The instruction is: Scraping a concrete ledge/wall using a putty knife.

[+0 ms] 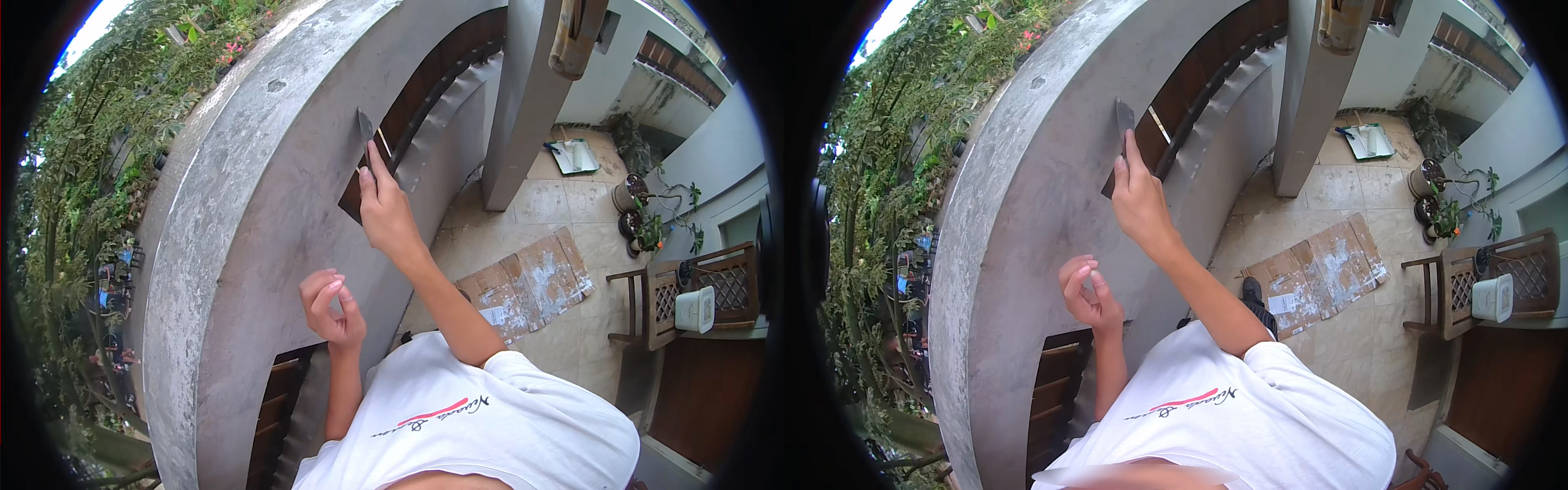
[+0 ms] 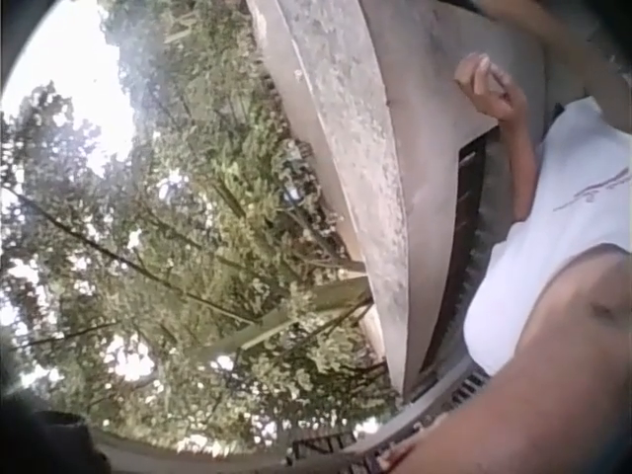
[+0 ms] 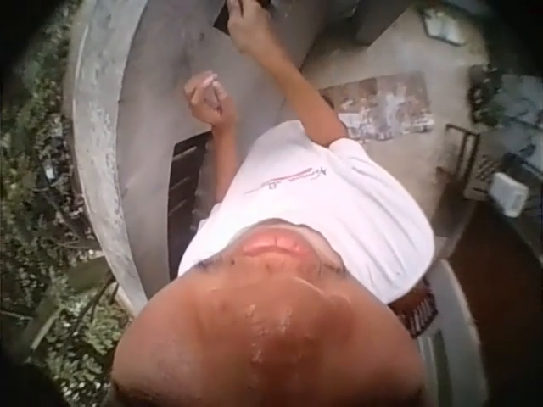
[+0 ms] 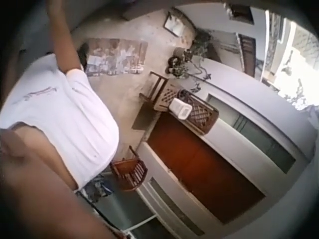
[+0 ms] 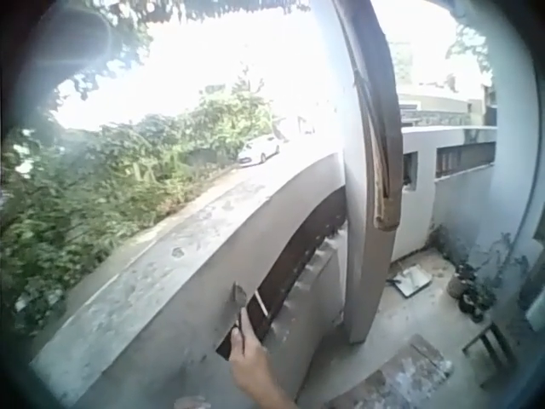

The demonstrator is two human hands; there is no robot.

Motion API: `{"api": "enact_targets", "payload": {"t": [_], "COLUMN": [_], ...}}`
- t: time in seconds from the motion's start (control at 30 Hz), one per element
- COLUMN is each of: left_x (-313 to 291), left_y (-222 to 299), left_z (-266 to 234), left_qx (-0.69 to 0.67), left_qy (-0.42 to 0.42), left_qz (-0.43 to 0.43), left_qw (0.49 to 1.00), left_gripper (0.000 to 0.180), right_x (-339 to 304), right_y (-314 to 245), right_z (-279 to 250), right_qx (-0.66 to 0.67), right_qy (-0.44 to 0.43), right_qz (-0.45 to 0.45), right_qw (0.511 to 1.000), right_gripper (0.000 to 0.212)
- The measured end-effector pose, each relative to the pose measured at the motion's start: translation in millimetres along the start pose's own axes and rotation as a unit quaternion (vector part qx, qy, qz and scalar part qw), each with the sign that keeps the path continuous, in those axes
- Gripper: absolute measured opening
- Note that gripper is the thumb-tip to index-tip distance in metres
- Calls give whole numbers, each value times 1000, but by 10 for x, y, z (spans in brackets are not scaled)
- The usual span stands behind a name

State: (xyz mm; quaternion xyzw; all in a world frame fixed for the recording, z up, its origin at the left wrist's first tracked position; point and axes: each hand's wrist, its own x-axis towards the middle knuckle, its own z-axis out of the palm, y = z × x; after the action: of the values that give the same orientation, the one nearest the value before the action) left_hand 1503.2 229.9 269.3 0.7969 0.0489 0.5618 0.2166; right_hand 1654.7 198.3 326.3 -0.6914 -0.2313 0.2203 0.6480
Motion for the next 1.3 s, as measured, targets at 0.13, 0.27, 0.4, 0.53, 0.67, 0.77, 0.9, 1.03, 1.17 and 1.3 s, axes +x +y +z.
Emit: {"api": "enact_targets", "payload": {"t": [0.13,0.27,0.4,0.53,0.67,0.77,0.9,1.03,1.17,1.3], "left_x": [-62,-111,-104,-229,-284,-229,-189,-290,-239,-218], "left_y": [-19,-98,-242,-482,-492,-489,-451,-496,-472,-454], "left_z": [-91,-224,-354,-417,-405,-316,-335,-421,-323,-321], "left_qx": [9,37,100,126,146,136,129,143,141,127], "left_qy": [25,26,10,18,23,24,32,24,24,29], "left_qz": [8,17,89,192,187,189,195,185,195,199], "left_qw": [1000,999,991,973,971,972,972,972,970,971], "left_gripper": [24,22,20,19,17,17,18,17,13,12], "right_x": [37,116,520,642,89,247,673,254,246,902], "right_y": [36,-33,24,49,-13,112,68,-69,-62,-41], "right_z": [7,-56,-103,-278,-229,-15,-128,-219,-13,-231], "right_qx": [40,28,42,62,56,58,71,73,35,41], "right_qy": [15,-24,31,54,-7,19,78,15,29,100], "right_qz": [6,50,42,37,37,4,10,31,3,6], "right_qw": [999,998,998,996,998,998,994,997,999,994], "right_gripper": [51,54,54,53,53,52,51,49,51,52]}}
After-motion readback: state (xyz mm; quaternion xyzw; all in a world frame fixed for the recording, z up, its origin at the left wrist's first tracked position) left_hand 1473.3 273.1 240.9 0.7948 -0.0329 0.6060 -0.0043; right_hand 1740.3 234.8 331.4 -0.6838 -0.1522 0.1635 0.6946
